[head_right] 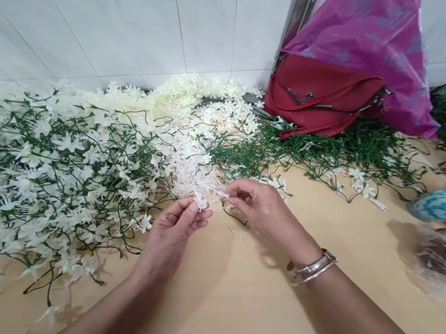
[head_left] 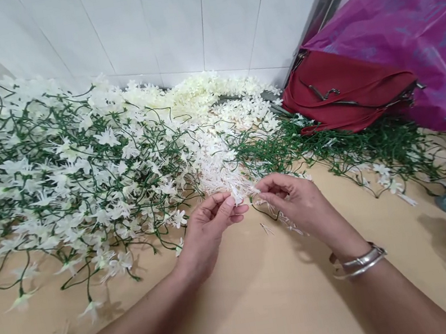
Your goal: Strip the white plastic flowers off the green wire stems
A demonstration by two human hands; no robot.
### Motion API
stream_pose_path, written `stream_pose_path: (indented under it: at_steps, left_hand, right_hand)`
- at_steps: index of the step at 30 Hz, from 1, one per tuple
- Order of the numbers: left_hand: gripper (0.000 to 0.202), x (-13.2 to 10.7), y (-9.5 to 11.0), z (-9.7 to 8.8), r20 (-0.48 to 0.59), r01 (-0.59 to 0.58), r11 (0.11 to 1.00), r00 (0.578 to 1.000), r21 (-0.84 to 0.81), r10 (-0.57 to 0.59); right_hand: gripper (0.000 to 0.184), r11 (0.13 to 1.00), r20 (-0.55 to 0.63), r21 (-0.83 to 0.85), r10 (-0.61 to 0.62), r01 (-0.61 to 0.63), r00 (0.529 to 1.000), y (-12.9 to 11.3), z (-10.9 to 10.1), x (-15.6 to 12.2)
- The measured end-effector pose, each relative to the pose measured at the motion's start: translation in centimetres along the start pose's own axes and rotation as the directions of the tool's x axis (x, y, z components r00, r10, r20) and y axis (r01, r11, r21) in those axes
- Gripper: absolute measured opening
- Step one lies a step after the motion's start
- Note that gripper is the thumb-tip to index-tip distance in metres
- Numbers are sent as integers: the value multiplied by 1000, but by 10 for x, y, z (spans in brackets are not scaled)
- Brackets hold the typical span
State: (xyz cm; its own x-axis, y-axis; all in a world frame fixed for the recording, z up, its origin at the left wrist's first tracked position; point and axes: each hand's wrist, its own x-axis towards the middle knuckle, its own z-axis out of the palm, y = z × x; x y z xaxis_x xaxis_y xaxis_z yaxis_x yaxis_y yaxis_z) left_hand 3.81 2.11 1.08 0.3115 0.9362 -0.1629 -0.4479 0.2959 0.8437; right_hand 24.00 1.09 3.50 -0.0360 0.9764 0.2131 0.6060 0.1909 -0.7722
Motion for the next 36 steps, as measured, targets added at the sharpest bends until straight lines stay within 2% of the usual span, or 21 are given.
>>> stream_pose_path:
  at_steps: [2, 7, 10, 12, 15, 18, 20, 23, 26, 28, 30, 33, 35, 36]
  left_hand:
    - [34, 2, -2, -1, -22, 23, 997, 999, -72, -24]
    - [32, 2, -4, 0, -14, 75, 985, 997, -157, -79]
    - [31, 2, -6, -1, -3, 84, 980, 996, -178, -86]
    - [30, 2, -6, -1, 4, 81, 980, 997, -179, -82]
    - [29, 2, -8, -2, 21, 72, 983, 997, -167, -70]
    - [29, 2, -9, -3, 30, 63, 984, 998, -166, -59]
    - [31, 2, -10, -3, 31, 63, 984, 998, -167, -59]
    - [32, 3, -10, -3, 35, 53, 989, 998, -136, -49]
    - [26, 2, -8, -4, 36, -92, 994, 995, 58, 90]
    - [20, 1, -6, -5, 57, -247, 931, 969, 270, 241]
    - [17, -1, -4, -6, 100, -323, 833, 945, 449, 313]
    - [20, -4, -4, -7, 114, -279, 789, 959, 547, 260]
    - [22, -3, -4, -7, 97, -246, 825, 969, 508, 229]
    - [22, -2, -4, -8, 86, -238, 852, 971, 467, 224]
  right_hand:
    - [15, 992, -70, 112, 61, -53, 996, 0, 0, 1]
    - [19, 934, -98, 348, 122, -81, 988, -4, 5, 1]
    - [31, 954, -138, 289, 125, -81, 983, -4, 7, 0]
    - [23, 969, -139, 221, 143, -110, 980, -2, 8, -1]
    - [12, 968, -177, 215, 166, -127, 970, -1, 6, -1]
    - [10, 978, -289, 197, 124, -68, 949, -4, 5, -1]
    - [10, 959, -315, 285, 96, -2, 944, -9, 6, -2]
    - [13, 871, -273, 484, 63, 80, 960, -17, 10, -4]
    - [15, 832, -227, 546, 38, 94, 973, -24, 15, -7]
    - [16, 836, -183, 541, 18, 85, 983, -26, 18, -8]
    - [13, 869, -157, 489, 7, 72, 988, -25, 20, -8]
    - [6, 960, -268, 272, 17, 59, 963, -19, 23, -8]
    - [6, 989, -360, 140, -2, 56, 933, -15, 23, -8]
    - [5, 990, -380, 129, -2, 55, 925, -14, 22, -8]
